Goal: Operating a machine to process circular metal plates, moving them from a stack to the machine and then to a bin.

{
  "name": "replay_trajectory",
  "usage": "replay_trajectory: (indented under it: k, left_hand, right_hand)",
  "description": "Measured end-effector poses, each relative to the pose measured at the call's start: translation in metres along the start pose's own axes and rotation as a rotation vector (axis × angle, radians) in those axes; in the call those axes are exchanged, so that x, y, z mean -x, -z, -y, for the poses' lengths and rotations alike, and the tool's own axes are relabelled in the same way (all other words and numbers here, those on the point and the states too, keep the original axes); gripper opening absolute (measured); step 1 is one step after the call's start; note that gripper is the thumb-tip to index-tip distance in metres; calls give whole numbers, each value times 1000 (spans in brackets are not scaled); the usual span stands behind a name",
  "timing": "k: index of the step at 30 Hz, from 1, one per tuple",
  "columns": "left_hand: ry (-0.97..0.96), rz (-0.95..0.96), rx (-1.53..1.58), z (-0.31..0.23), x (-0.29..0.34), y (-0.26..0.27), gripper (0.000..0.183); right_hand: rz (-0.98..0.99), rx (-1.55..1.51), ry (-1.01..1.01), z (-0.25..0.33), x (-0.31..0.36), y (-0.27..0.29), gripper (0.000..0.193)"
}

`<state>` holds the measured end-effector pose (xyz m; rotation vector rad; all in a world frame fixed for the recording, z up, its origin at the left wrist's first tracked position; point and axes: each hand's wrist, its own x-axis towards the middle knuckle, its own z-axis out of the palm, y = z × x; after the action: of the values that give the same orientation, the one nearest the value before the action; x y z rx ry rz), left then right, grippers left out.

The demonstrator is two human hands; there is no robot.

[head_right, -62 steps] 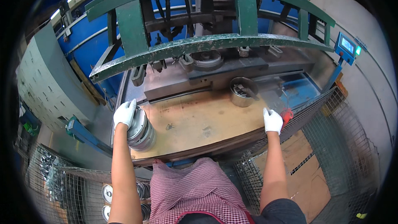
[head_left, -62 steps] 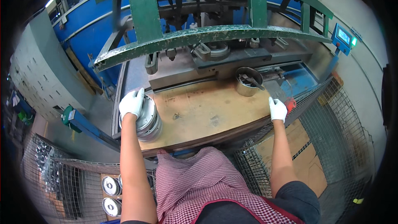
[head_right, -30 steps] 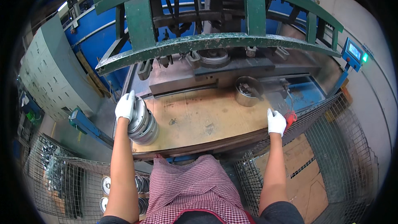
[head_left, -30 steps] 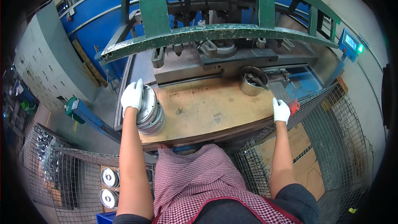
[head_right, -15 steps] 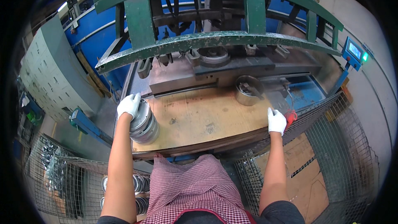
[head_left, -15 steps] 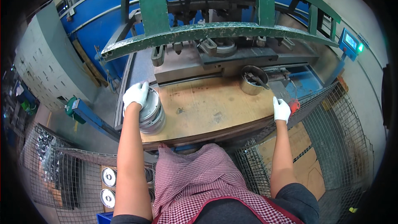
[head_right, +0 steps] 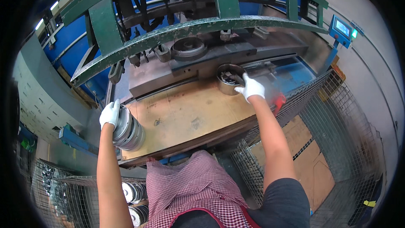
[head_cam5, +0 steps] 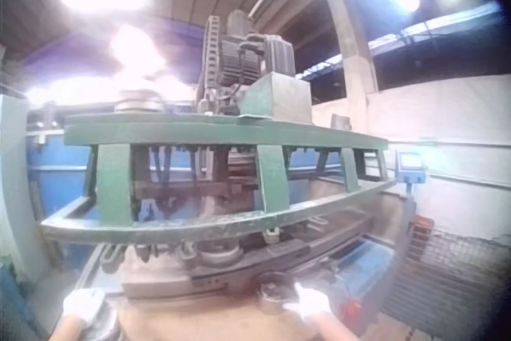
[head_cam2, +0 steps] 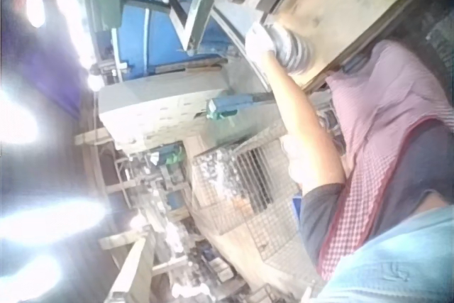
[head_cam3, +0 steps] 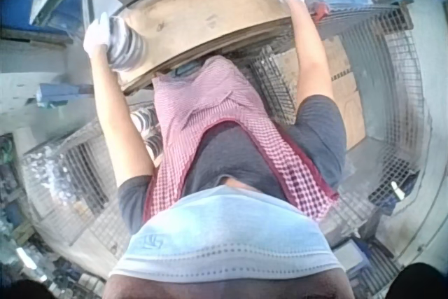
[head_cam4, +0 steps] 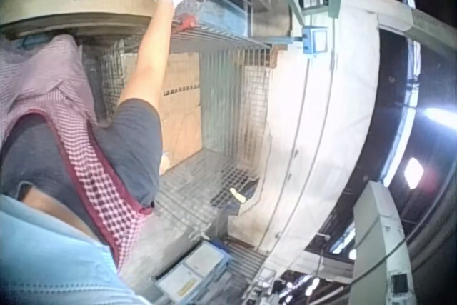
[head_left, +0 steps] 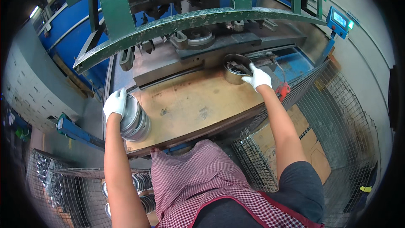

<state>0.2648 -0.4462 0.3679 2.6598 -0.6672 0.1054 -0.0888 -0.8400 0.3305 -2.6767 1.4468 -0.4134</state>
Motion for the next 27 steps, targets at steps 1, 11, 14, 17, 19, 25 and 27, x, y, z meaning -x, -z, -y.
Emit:
replay_trajectory:
  k: [1, 11, 14, 17, 19, 25, 27]
  left_hand:
    - [-7, -2, 2, -3, 1, -1, 51]
    - [6, -14, -29, -1, 1, -5, 56]
    - [-11, -19, -19, -1, -2, -13, 56]
    - [3, -47, -24, 1, -3, -21, 53]
    - [23, -43, -19, 8, -2, -26, 53]
    - [35, -1, -31, 18, -3, -36, 53]
    - [37, 30, -45, 13, -2, -27, 54]
  right_hand:
    - [-5, -1, -5, -5, -7, 0, 67]
    - [-388, -310, -160, 7, -33, 60, 49]
    - [-390, -310, -206, 3, -86, 59, 51]
    - [-320, -256, -209, 27, -102, 52, 44]
    - [-366, -301, -133, 56, -84, 49, 43]
    - [-383, -432, 14, 112, -57, 20, 44]
    - [-335, -655, 131, 135, -52, 15, 45]
